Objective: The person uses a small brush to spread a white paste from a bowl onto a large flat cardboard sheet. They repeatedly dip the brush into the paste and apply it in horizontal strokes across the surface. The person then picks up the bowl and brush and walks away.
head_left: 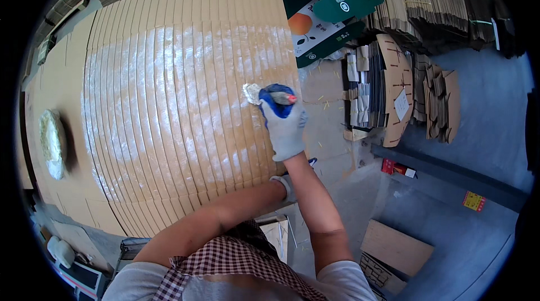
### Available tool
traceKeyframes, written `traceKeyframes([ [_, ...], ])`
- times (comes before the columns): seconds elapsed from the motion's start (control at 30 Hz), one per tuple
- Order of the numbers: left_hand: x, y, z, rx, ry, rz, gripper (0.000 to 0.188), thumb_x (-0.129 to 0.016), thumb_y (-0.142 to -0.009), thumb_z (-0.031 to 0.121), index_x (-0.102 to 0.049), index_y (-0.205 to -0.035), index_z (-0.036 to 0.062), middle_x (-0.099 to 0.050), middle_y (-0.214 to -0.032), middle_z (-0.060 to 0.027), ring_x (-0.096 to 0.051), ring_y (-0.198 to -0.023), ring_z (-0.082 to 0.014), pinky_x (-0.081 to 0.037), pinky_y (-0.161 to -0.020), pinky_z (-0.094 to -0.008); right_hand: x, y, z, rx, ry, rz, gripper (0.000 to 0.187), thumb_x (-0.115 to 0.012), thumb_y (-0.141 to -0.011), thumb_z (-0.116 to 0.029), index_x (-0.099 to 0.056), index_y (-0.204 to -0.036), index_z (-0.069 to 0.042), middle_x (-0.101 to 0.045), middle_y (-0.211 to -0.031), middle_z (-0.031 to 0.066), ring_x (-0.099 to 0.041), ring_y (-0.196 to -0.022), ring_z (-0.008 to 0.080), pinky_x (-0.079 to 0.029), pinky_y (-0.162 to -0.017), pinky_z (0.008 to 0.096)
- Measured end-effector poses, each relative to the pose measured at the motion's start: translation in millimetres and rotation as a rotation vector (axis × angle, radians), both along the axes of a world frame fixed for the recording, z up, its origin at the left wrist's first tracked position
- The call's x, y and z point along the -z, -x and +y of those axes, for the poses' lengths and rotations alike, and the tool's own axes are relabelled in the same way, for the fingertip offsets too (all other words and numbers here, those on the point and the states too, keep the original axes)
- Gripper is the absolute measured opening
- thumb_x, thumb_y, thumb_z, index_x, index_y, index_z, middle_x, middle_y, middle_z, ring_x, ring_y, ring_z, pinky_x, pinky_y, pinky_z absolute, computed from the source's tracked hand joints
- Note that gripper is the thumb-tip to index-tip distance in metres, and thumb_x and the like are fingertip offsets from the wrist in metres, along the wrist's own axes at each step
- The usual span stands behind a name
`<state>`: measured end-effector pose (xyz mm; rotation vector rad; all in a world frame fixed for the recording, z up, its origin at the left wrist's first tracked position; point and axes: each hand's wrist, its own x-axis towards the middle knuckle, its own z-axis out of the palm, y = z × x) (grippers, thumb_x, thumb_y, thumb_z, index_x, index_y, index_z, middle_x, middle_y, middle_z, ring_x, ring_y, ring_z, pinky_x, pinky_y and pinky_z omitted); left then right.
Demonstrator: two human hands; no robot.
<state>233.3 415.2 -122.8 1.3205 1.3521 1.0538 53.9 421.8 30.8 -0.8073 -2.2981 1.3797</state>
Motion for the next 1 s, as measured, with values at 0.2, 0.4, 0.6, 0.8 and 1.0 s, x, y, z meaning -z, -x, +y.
traceKeyframes([
  [0.2,-35,28,-10,0.008,0.030,0.241,0.051,-0.045,-0.079,0.042,-0.041,-0.123,0.0158,-0.039,-0.129,-0.0066,-0.032,-0.120,-0.0253,-0.021,-0.101,-0.0367,19,-6,60,0.107,-0.303,-0.111,0.029,-0.069,-0.069,-0.012,-0.056,-0.092,0.001,-0.060,-0.084,0.0116,-0.058,-0.075,0.0189,-0.045,-0.070,0.0308],
  [0.4,-91,67,-16,0.151,-0.081,0.700,0.054,-0.050,-0.073,0.048,-0.046,-0.117,0.0184,-0.043,-0.124,-0.0047,-0.034,-0.118,-0.0263,-0.018,-0.102,-0.0395,18,-34,65,0.191,-0.186,-0.145,0.031,-0.066,-0.071,-0.018,-0.053,-0.093,0.000,-0.059,-0.085,0.0152,-0.057,-0.078,0.0281,-0.044,-0.072,0.0336],
  [0.6,-86,63,-16,0.160,-0.122,0.740,0.049,-0.050,-0.072,0.048,-0.051,-0.110,0.0171,-0.046,-0.120,-0.0054,-0.037,-0.115,-0.0261,-0.019,-0.101,-0.0416,30,-58,93,0.270,-0.346,-0.297,0.035,-0.066,-0.070,-0.019,-0.052,-0.095,0.001,-0.057,-0.092,0.0186,-0.055,-0.086,0.0313,-0.043,-0.075,0.0367],
  [0.8,-82,64,-19,0.148,-0.138,0.758,0.046,-0.051,-0.071,0.048,-0.056,-0.104,0.0158,-0.048,-0.116,-0.0061,-0.040,-0.112,-0.0260,-0.020,-0.101,-0.0437,3,-69,62,0.211,-0.144,-0.147,0.027,-0.065,-0.071,-0.011,-0.053,-0.092,0.000,-0.058,-0.086,0.0150,-0.056,-0.079,0.0255,-0.044,-0.071,0.0318],
  [1.0,-82,63,-18,0.164,-0.179,0.793,0.044,-0.052,-0.070,0.048,-0.061,-0.097,0.0145,-0.051,-0.112,-0.0068,-0.043,-0.108,-0.0258,-0.021,-0.100,-0.0458,19,-88,86,0.267,-0.315,-0.210,0.025,-0.065,-0.071,-0.014,-0.053,-0.090,-0.001,-0.058,-0.083,0.0148,-0.057,-0.075,0.0273,-0.044,-0.068,0.0340],
])
